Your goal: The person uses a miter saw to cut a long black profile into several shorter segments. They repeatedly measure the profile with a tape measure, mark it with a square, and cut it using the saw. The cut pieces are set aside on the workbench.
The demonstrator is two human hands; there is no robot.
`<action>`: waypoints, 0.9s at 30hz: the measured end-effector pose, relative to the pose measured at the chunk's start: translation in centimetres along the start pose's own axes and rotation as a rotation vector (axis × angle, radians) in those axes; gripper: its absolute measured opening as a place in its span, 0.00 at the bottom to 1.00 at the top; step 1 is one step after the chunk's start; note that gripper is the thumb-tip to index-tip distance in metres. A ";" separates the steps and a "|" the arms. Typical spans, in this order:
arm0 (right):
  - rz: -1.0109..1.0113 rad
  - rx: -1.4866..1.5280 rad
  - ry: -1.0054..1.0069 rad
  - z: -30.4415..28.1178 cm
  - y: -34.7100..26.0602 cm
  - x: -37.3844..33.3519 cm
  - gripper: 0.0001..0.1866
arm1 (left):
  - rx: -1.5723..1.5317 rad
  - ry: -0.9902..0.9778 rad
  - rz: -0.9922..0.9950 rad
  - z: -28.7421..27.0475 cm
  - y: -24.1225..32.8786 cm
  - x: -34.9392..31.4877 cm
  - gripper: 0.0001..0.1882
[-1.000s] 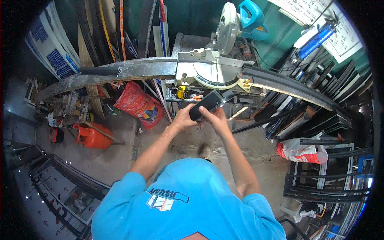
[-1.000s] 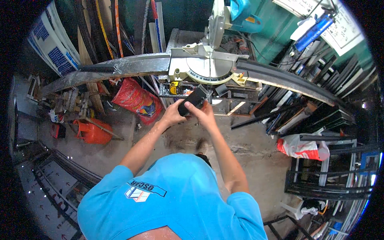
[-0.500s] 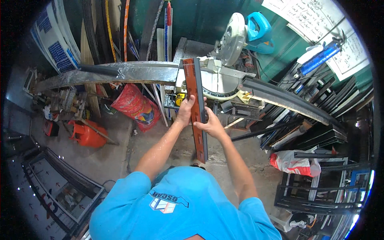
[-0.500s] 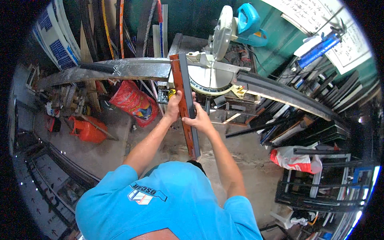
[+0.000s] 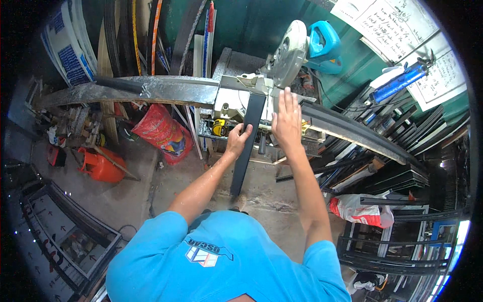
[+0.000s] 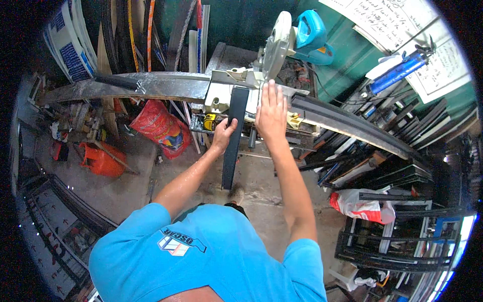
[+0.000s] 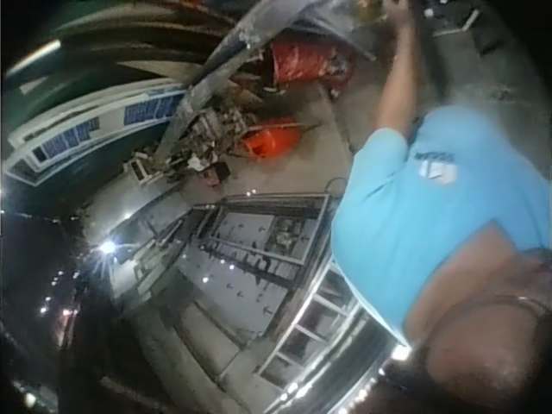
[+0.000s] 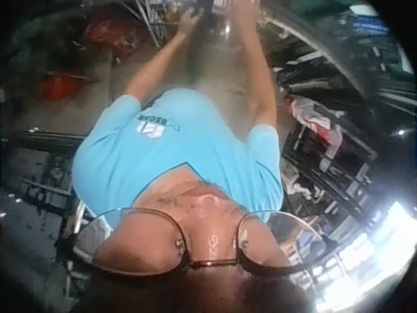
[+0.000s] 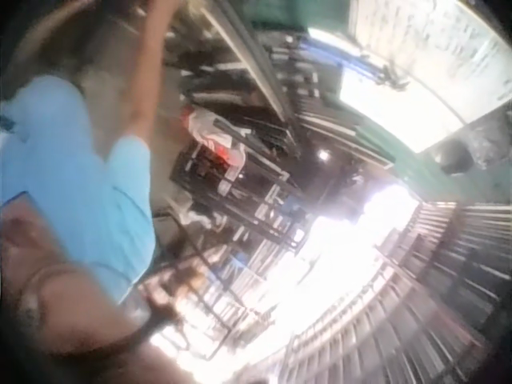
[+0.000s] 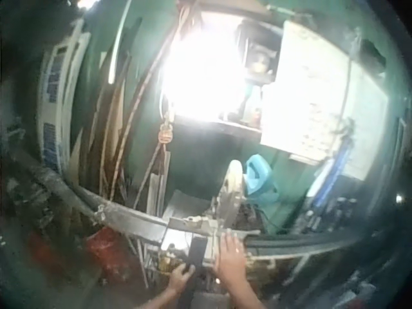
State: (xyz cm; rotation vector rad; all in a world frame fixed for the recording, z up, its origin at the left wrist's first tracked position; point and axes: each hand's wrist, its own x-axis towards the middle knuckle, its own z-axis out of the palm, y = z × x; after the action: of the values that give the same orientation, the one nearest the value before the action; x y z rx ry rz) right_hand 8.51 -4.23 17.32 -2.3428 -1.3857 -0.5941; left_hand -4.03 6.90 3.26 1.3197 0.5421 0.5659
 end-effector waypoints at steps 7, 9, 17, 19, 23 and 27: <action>-0.039 -0.228 -0.011 -1.5 1.9 4.9 0.49 | -0.059 0.056 -0.041 1.8 -0.6 -0.1 0.28; -0.085 -0.277 0.029 -3.6 2.1 7.4 0.53 | -0.038 0.041 -0.017 2.2 -0.7 0.1 0.26; -0.128 -0.492 -0.091 -8.2 3.6 18.2 0.59 | -0.073 -0.078 -0.080 5.1 0.0 0.9 0.28; -0.095 -0.492 -0.166 -9.2 3.3 20.3 0.45 | 0.054 -0.051 -0.031 5.4 -0.5 1.3 0.28; -0.327 -0.339 -0.058 -10.0 6.7 22.0 0.14 | 0.097 -0.009 -0.039 7.6 -1.0 1.7 0.28; -0.313 -0.214 -0.271 -10.3 6.3 21.9 0.20 | 0.188 0.024 -0.010 8.1 -1.5 2.3 0.29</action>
State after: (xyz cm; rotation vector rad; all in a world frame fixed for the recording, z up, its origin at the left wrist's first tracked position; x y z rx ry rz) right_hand 21.76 3.85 36.90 -2.4606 -1.9220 -0.5461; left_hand 3.17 2.28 2.99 1.4888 0.6328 0.5330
